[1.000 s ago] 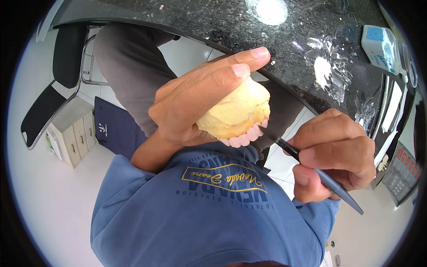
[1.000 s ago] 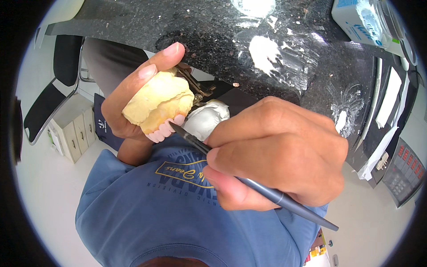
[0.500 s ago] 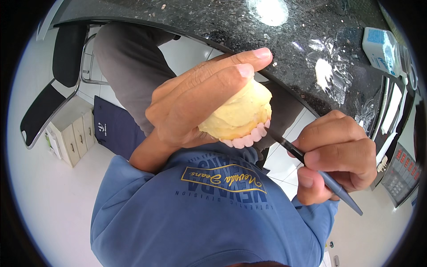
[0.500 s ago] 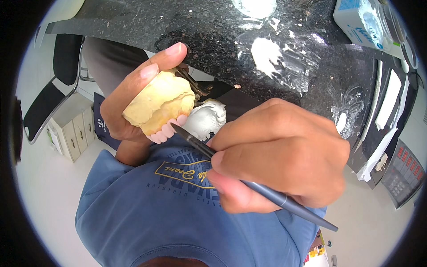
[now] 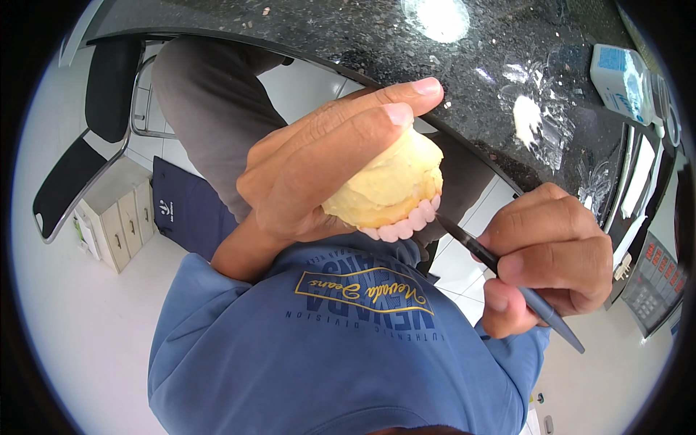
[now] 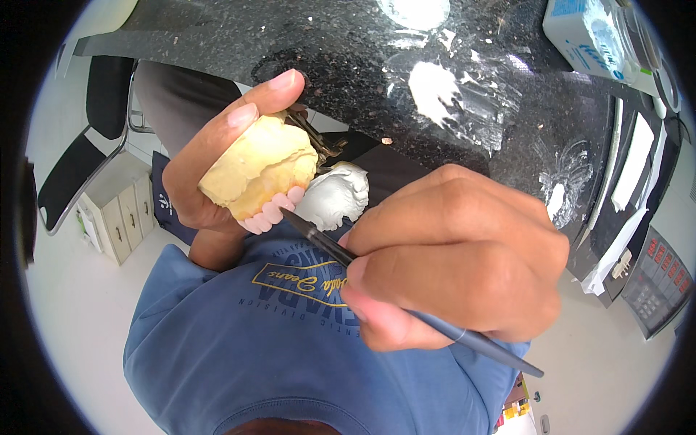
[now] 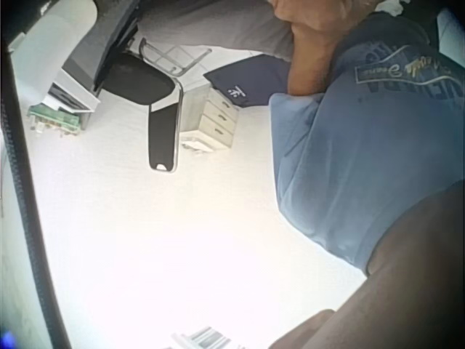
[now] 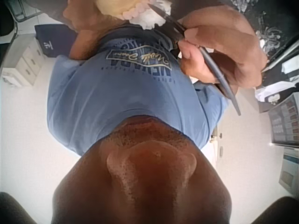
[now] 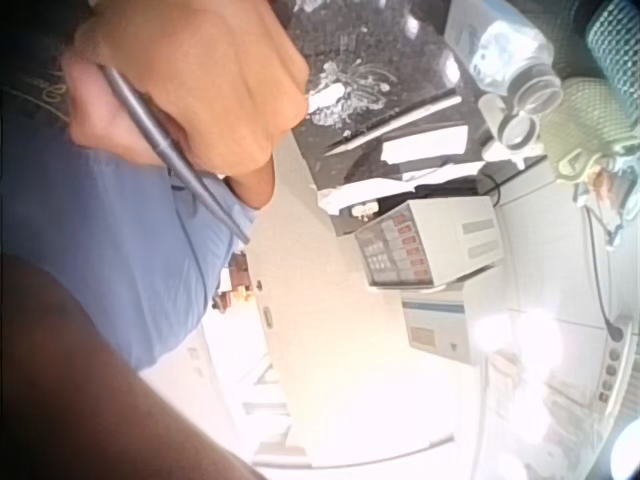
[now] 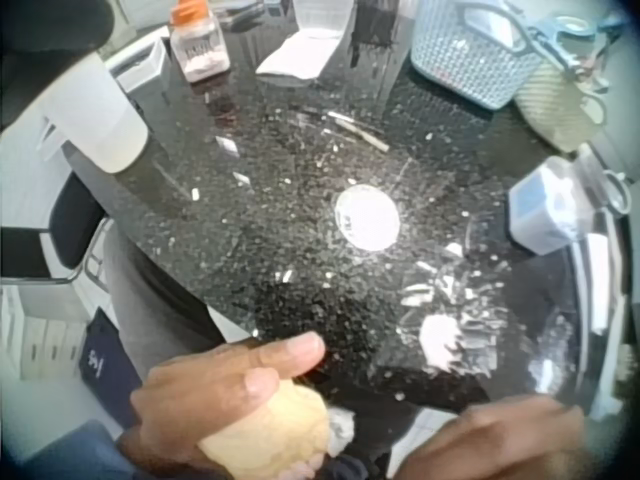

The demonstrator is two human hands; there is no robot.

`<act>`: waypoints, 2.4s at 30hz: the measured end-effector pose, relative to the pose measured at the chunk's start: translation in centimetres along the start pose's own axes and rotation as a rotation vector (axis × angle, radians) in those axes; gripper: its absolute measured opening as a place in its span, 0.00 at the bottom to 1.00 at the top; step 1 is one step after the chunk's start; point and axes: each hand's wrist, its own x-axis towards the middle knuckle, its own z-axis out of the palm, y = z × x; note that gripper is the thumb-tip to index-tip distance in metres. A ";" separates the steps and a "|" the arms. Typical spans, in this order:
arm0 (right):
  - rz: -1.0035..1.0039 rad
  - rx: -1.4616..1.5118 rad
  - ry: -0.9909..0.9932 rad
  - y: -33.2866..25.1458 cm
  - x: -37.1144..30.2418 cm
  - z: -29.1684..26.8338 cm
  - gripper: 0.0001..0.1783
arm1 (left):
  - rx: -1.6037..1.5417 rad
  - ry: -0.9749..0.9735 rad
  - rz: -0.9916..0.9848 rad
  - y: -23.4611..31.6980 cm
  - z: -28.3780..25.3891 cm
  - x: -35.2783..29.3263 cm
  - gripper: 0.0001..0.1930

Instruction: The person holds a yellow dental model and uses a brush to apply a white substance to the prosthetic teeth and gums. They place the model into a metal articulator to check alignment and then continue using the brush to apply the substance to different parts of the model.

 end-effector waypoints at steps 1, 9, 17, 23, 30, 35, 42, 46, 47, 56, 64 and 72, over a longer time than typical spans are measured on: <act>-0.002 0.007 0.020 0.0 0.0 0.0 0.12 | -0.001 0.000 -0.001 0.0 0.0 0.0 0.18; -0.028 0.022 -0.013 0.3 0.0 -0.1 0.12 | 0.000 -0.002 -0.008 0.0 -0.1 0.0 0.18; -0.036 0.022 -0.010 0.3 0.0 -0.1 0.12 | 0.003 -0.004 -0.013 -0.1 0.0 -0.1 0.18; -0.039 0.018 -0.005 0.3 0.0 -0.1 0.12 | -0.001 -0.005 -0.012 -0.2 0.0 0.0 0.17; -0.057 0.011 0.027 0.3 -0.2 0.1 0.12 | -0.001 -0.003 -0.013 -0.1 -0.1 0.0 0.17; -0.074 0.002 -0.004 0.5 -0.1 -0.1 0.13 | 0.007 -0.002 -0.012 -0.2 0.0 -0.1 0.17; -0.023 0.007 0.000 0.1 0.1 0.0 0.13 | 0.001 -0.005 -0.013 -0.1 0.0 0.0 0.17; -0.026 0.018 0.030 0.3 -0.2 0.2 0.13 | 0.001 -0.009 -0.015 -0.1 0.0 0.0 0.16; -0.029 0.025 0.042 0.4 -0.2 0.2 0.13 | 0.004 -0.007 -0.016 -0.1 -0.1 0.0 0.16; -0.027 0.013 0.025 0.4 0.0 0.1 0.13 | 0.004 -0.008 -0.019 -0.1 0.0 0.0 0.16; -0.026 -0.015 0.052 0.2 0.0 0.3 0.12 | -0.002 0.004 -0.005 -0.1 0.0 -0.2 0.16; 0.113 -0.206 0.360 -1.0 -1.9 -2.0 0.15 | -0.059 0.091 0.044 -0.7 0.6 -0.2 0.16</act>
